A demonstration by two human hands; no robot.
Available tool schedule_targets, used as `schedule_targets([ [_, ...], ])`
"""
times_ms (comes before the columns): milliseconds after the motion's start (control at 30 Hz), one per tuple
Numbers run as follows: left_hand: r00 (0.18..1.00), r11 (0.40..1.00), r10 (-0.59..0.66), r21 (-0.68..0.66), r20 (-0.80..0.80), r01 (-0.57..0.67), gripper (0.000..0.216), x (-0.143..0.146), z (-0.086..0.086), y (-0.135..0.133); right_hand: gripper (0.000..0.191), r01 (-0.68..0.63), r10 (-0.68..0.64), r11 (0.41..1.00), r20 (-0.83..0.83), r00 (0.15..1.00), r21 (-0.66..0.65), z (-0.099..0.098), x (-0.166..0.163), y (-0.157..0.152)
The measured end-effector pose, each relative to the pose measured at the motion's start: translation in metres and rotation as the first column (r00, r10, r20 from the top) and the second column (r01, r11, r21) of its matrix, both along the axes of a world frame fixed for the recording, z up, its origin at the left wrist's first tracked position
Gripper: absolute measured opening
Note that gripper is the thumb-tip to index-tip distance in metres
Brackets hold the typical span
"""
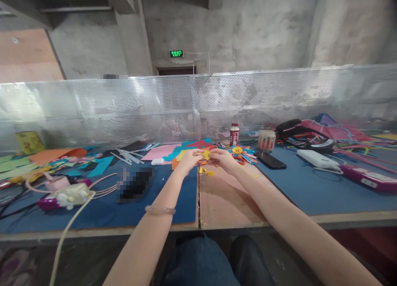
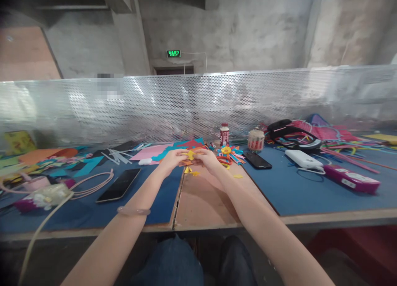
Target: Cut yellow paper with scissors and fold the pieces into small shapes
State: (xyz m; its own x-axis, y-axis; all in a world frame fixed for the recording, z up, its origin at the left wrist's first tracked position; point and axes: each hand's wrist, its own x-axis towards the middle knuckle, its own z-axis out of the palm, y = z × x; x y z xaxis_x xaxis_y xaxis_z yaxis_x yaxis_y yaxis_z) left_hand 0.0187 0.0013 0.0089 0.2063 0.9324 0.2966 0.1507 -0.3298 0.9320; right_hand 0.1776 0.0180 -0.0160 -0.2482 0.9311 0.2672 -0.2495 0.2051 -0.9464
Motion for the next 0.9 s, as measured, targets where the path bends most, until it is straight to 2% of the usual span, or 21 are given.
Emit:
schedule_targets([
  [100,0.999,1.000,-0.010,-0.010,0.044,0.011,0.025,0.000,0.000,0.001,0.017,-0.025,0.019,0.997,-0.084,0.996,-0.070,0.002,-0.001,-0.002],
  [267,1.000,0.998,0.031,0.057,0.004,-0.032,0.023,0.001,0.002,0.001,0.014,0.004,-0.013,0.995,-0.085,0.996,-0.102,0.004,-0.001,-0.003],
  [367,0.997,0.994,0.071,0.080,-0.028,-0.069,0.022,0.001,0.002,0.000,0.014,0.020,-0.026,0.996,-0.063,0.998,-0.089,0.004,-0.001,-0.002],
  [567,0.997,0.997,0.075,0.016,-0.024,-0.075,0.017,0.002,0.001,0.000,0.013,0.055,-0.054,0.997,0.025,0.998,-0.047,0.005,-0.004,-0.006],
  [700,0.991,0.991,0.119,0.069,-0.054,-0.116,0.019,0.001,-0.003,0.001,0.012,0.072,-0.071,0.997,0.055,0.996,-0.016,0.005,-0.007,-0.010],
  [800,0.984,0.983,0.176,0.048,-0.021,-0.175,0.027,0.001,-0.006,0.003,0.012,0.061,-0.061,0.998,0.092,0.994,0.000,0.004,-0.009,-0.011],
  [900,0.986,0.986,0.164,0.021,0.011,-0.164,0.032,0.001,-0.008,0.005,0.010,0.053,-0.062,0.997,0.152,0.986,0.060,0.002,-0.009,-0.010],
])
